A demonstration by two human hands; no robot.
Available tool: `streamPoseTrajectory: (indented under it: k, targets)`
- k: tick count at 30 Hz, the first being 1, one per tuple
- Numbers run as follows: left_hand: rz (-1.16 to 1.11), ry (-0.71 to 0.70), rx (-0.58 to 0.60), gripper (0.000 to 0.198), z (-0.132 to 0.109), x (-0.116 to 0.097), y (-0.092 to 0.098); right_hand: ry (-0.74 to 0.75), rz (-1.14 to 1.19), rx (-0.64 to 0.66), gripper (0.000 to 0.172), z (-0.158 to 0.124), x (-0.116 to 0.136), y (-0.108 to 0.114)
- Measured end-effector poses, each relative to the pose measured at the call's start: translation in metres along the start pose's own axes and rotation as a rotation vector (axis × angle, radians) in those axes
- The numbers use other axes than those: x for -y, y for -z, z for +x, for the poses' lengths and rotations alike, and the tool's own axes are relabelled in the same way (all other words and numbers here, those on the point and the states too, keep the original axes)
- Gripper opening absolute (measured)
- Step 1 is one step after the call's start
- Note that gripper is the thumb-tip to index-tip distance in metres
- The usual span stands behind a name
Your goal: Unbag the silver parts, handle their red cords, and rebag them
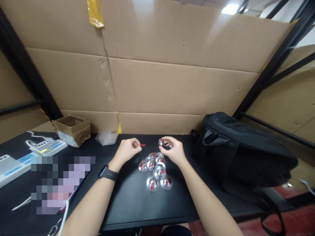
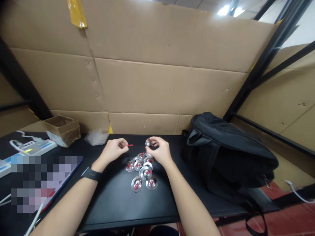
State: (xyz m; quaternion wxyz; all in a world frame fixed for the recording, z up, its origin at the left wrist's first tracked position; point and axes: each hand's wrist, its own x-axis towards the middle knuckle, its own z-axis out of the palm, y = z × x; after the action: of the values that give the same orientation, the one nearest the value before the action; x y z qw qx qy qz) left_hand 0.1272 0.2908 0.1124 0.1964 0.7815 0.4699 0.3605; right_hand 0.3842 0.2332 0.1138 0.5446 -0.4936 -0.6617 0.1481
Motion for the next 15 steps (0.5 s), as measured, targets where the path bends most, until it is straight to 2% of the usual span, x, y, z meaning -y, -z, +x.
streamPoseTrajectory:
  k: [2, 6, 11, 15]
  targets:
    - [0.071, 0.025, -0.019, 0.012, 0.002, 0.011, 0.013, -0.036, -0.169, -0.066, 0.029, 0.007, -0.013, 0.018]
    - [0.164, 0.07, 0.058, 0.013, 0.004, 0.031, 0.026, -0.111, -0.388, -0.019, 0.025, 0.013, -0.049, 0.041]
    - [0.212, 0.032, 0.143, 0.016, 0.007, 0.048, 0.02, -0.185, -0.51, 0.112, 0.025, 0.012, -0.08, 0.038]
    - [0.252, -0.067, 0.104, 0.021, 0.007, 0.041, 0.014, -0.216, -0.588, 0.162, 0.021, 0.013, -0.085, 0.036]
